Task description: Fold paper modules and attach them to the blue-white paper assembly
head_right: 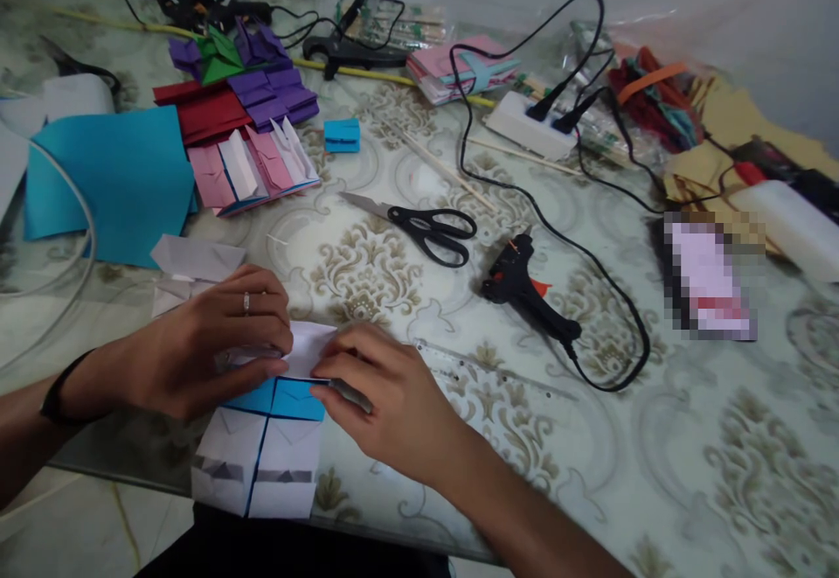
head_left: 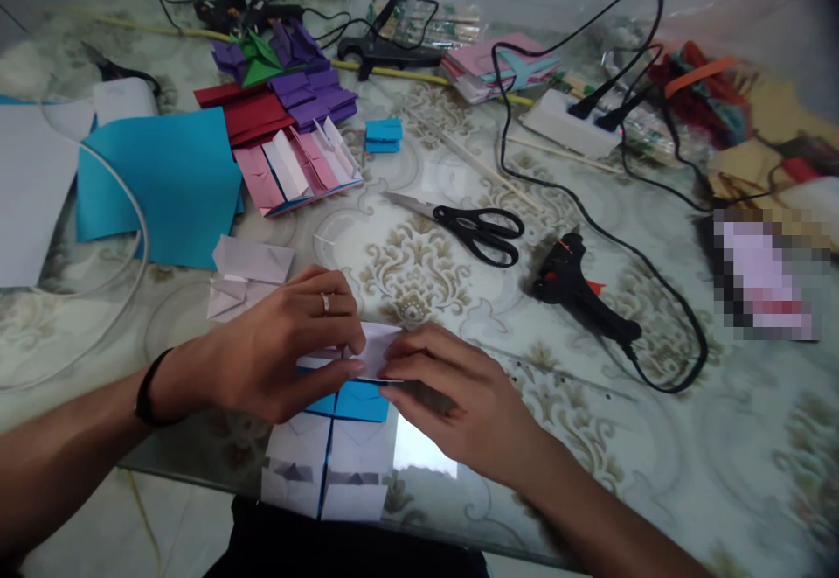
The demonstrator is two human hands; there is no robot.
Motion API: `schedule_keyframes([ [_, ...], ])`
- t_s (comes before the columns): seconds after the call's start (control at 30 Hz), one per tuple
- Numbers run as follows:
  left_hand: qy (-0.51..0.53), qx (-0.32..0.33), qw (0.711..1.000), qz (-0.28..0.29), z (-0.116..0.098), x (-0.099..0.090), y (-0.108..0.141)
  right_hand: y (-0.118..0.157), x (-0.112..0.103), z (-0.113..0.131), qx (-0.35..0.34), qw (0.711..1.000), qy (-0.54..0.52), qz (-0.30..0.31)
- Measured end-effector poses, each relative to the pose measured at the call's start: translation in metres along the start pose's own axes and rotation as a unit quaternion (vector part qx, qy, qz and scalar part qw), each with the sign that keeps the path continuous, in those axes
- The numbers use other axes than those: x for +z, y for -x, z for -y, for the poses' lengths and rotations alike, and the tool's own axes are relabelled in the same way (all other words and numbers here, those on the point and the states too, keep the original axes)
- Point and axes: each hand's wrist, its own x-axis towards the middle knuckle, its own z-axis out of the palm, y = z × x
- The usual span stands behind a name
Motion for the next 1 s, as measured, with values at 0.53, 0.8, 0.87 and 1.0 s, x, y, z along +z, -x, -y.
schedule_keyframes([
  [0.53, -0.065, 0.028, 0.997, 0.01, 0.001, 0.001, 0.001, 0.001, -0.001, 0.001, 0.013, 0.999, 0.028, 0.016],
  [0.8, -0.101, -0.008, 0.994, 0.028, -0.005, 0.003, 0.001, 0.004, 0.003, -0.001, 0.077, 0.997, 0.031, -0.004],
  [0.87, -0.091, -0.032, 0.995, 0.025, -0.006, 0.006, 0.001, 0.004, 0.004, 0.0, 0.087, 0.996, 0.03, -0.007],
  [1.0, -0.068, -0.079, 0.995, 0.008, -0.008, 0.011, 0.003, 0.003, 0.004, 0.004, 0.114, 0.993, 0.023, -0.018],
])
